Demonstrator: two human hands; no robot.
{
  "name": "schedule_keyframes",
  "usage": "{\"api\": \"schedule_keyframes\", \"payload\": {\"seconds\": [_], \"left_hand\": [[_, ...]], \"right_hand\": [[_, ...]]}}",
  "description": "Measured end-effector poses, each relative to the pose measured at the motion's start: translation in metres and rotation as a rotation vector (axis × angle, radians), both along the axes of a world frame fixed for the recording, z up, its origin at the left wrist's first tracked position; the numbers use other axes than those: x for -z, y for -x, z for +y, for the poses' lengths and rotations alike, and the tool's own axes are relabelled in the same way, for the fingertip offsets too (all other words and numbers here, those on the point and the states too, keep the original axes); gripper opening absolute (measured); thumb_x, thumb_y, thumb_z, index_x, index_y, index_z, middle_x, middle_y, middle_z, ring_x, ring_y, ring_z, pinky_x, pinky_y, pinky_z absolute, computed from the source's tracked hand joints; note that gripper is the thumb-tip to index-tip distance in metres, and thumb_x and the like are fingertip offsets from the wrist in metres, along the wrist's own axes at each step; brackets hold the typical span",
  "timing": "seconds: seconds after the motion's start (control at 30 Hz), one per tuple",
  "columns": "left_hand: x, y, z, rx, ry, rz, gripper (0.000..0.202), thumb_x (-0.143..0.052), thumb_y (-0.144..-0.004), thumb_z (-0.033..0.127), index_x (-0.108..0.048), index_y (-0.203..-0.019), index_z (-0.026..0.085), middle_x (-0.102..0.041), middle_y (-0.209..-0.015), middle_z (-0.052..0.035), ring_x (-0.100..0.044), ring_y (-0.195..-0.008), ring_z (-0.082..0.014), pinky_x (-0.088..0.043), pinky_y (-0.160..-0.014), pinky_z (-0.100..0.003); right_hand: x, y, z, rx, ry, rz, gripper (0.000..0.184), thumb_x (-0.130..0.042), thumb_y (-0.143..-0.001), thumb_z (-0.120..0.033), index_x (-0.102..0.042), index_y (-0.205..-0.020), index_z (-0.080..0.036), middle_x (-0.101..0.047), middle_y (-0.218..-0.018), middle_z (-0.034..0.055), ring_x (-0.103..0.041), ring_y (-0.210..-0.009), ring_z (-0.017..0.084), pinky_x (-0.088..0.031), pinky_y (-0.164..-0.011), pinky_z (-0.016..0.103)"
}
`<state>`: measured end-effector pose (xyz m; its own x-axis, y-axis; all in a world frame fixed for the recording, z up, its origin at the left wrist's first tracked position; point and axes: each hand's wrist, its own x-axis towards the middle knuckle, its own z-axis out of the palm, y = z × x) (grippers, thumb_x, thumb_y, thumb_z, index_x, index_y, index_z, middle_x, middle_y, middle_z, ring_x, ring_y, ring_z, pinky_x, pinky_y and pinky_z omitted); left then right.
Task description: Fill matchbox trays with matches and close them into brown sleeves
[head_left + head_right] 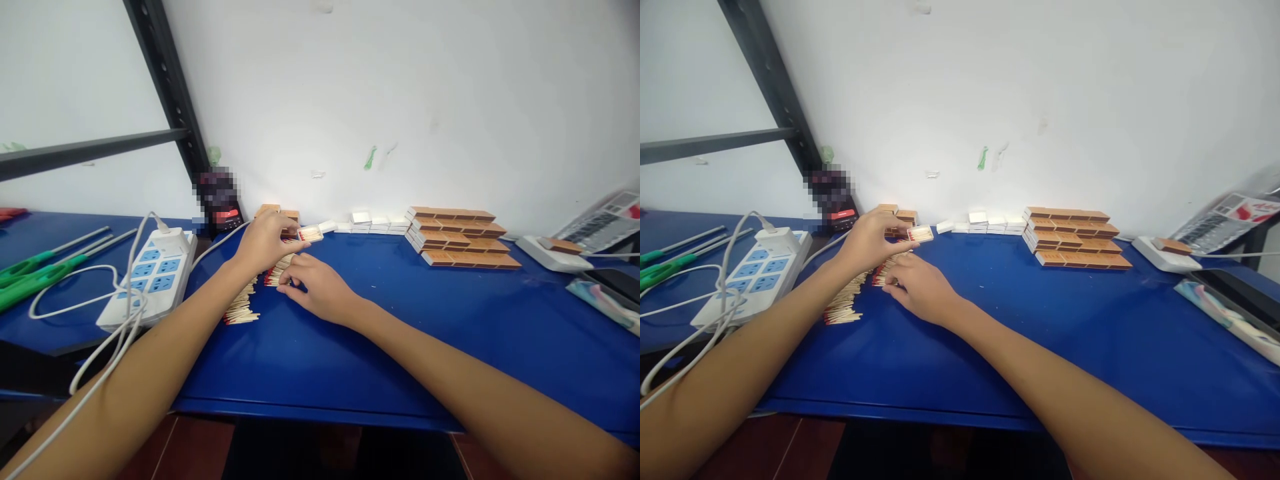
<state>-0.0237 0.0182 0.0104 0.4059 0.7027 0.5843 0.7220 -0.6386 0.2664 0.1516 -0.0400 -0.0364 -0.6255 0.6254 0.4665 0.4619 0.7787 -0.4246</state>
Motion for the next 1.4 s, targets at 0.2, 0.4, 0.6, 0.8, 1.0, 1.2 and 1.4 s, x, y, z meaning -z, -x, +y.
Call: {"api": "schedule_keyframes", "payload": {"seconds": [0.2, 0.4, 0.6, 0.8, 1.0, 1.2, 1.4], "left_hand": [[-0.0002, -0.0012, -0.0023, -0.002, 0.011, 0.003, 0.021, -0.086, -0.084, 0.043, -0.081, -0.09, 0.023, -0.079, -0.091, -0.0048, -0.066, -0.098, -0.028, -0.052, -0.088, -0.041], [0.0014, -0.0008, -0.0001, 0.003, -0.02, 0.009, 0.023, -0.084, -0.086, 0.045, -0.081, -0.089, 0.022, -0.079, -0.093, -0.0058, -0.066, -0.097, -0.0279, -0.051, -0.084, -0.04], [0.0018, -0.0012, 0.0008, 0.029, -0.025, 0.04, 0.025, -0.082, -0.088, 0.047, -0.081, -0.091, 0.022, -0.078, -0.091, -0.0059, -0.065, -0.091, -0.0269, -0.049, -0.083, -0.04], [0.0006, -0.0013, 0.0, 0.029, -0.022, 0.04, 0.021, -0.083, -0.087, 0.044, -0.08, -0.089, 0.023, -0.078, -0.096, -0.0064, -0.065, -0.096, -0.0279, -0.051, -0.086, -0.041], [-0.0005, -0.0022, -0.0013, 0.032, -0.028, 0.034, 0.02, -0.086, -0.085, 0.039, -0.081, -0.092, 0.021, -0.079, -0.097, -0.0065, -0.066, -0.097, -0.0273, -0.052, -0.086, -0.04], [-0.001, -0.0029, -0.0015, 0.026, -0.036, 0.035, 0.021, -0.088, -0.084, 0.037, -0.082, -0.094, 0.021, -0.08, -0.095, -0.006, -0.067, -0.096, -0.0274, -0.053, -0.086, -0.04], [0.0001, -0.0023, -0.0003, 0.025, -0.034, 0.029, 0.024, -0.09, -0.083, 0.038, -0.082, -0.097, 0.021, -0.08, -0.097, -0.0064, -0.067, -0.098, -0.0281, -0.054, -0.088, -0.041]], "right_hand": [[-0.0007, 0.0009, -0.0018, 0.037, 0.049, -0.045, 0.006, -0.069, -0.1, -0.018, -0.071, -0.095, -0.018, -0.065, -0.098, 0.006, -0.058, -0.09, 0.02, -0.047, -0.081, 0.034], [0.002, 0.0027, -0.0008, 0.033, 0.033, -0.075, 0.008, -0.067, -0.101, -0.019, -0.07, -0.093, -0.018, -0.066, -0.098, 0.0063, -0.057, -0.088, 0.019, -0.047, -0.082, 0.034], [0.0025, 0.0024, -0.0001, 0.016, 0.004, -0.082, 0.009, -0.063, -0.103, -0.018, -0.071, -0.1, -0.017, -0.068, -0.104, 0.0084, -0.06, -0.096, 0.022, -0.048, -0.086, 0.036], [0.0031, 0.0029, 0.0006, 0.003, -0.015, -0.083, 0.013, -0.062, -0.104, -0.019, -0.072, -0.097, -0.018, -0.067, -0.099, 0.0074, -0.06, -0.094, 0.021, -0.048, -0.085, 0.035], [0.0011, 0.003, 0.0002, 0.012, 0.006, -0.102, 0.01, -0.063, -0.103, -0.018, -0.072, -0.099, -0.016, -0.064, -0.095, 0.0065, -0.056, -0.086, 0.019, -0.045, -0.08, 0.033], [0.0002, 0.0013, 0.0009, 0.02, 0.021, -0.085, 0.005, -0.066, -0.101, -0.018, -0.07, -0.099, -0.016, -0.063, -0.096, 0.0055, -0.055, -0.086, 0.019, -0.042, -0.079, 0.032], [-0.001, 0.0005, 0.0004, 0.035, 0.022, -0.122, 0.009, -0.066, -0.102, -0.019, -0.069, -0.094, -0.016, -0.064, -0.096, 0.0061, -0.056, -0.089, 0.019, -0.042, -0.08, 0.032]]}}
